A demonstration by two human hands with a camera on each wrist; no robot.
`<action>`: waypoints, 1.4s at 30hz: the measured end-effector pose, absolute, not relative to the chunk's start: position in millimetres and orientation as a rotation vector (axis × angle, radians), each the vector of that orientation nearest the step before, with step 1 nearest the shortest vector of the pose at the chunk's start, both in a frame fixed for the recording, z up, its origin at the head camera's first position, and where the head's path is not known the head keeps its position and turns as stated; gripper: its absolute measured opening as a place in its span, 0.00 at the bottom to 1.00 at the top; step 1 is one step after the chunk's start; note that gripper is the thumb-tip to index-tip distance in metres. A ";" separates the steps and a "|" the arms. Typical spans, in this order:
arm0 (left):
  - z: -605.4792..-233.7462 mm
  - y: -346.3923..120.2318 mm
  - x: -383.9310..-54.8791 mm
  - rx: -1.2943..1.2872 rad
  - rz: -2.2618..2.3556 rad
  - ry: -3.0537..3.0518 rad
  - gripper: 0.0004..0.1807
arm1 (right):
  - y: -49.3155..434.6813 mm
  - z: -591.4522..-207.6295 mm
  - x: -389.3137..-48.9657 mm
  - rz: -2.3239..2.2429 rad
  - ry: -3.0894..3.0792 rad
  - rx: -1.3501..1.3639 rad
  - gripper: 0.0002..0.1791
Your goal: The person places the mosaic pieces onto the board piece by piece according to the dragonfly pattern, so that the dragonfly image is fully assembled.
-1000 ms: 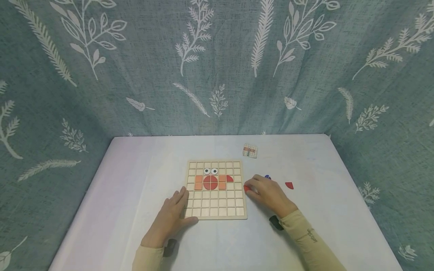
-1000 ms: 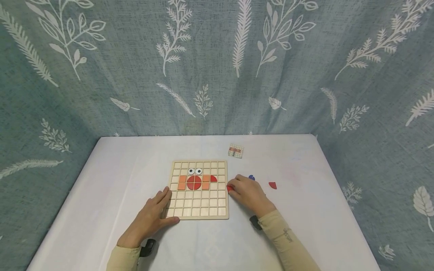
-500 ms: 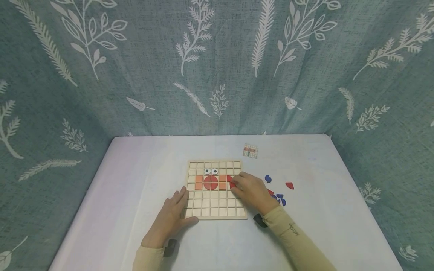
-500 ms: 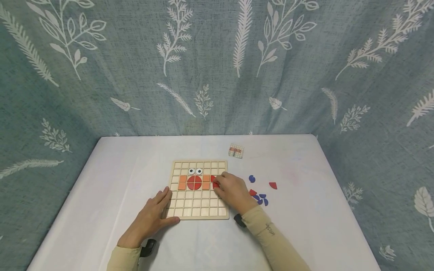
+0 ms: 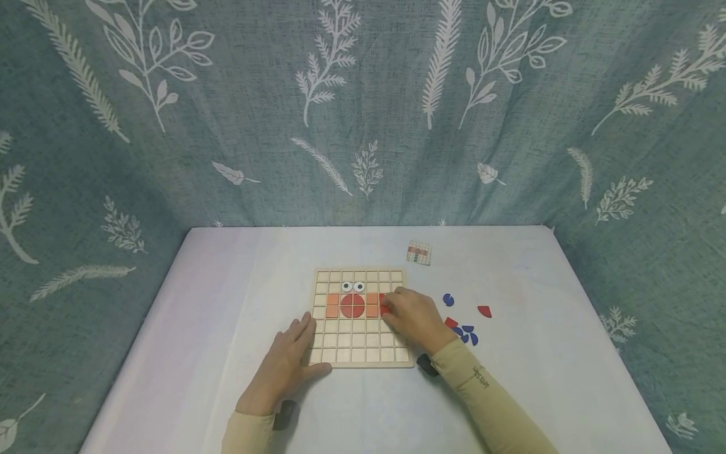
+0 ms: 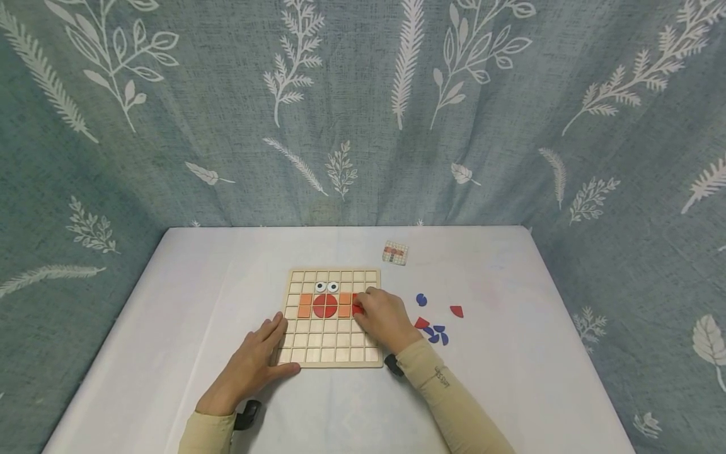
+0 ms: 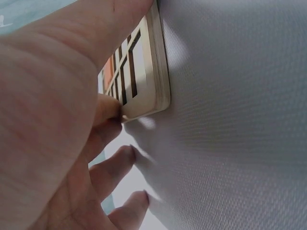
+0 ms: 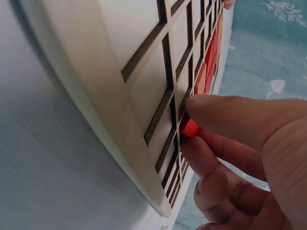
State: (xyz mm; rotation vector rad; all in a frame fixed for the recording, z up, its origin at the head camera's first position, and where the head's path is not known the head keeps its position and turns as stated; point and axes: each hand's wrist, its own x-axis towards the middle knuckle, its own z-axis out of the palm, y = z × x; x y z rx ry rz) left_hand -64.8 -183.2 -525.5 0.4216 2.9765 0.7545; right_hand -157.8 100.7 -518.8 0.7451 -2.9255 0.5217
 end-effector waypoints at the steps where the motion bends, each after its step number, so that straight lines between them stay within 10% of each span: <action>1: -525.0 -183.3 -64.9 0.417 0.757 2.972 0.52 | 100.3 -518.7 -158.2 0.520 -2.934 0.743 0.12; 28: -528.7 -183.0 -66.8 0.380 0.738 2.942 0.54 | 109.1 -518.8 -152.9 0.582 -3.008 0.774 0.12; 42: -527.0 -182.7 -68.2 0.384 0.711 2.926 0.54 | 241.6 -516.5 -143.7 0.752 -2.891 0.583 0.17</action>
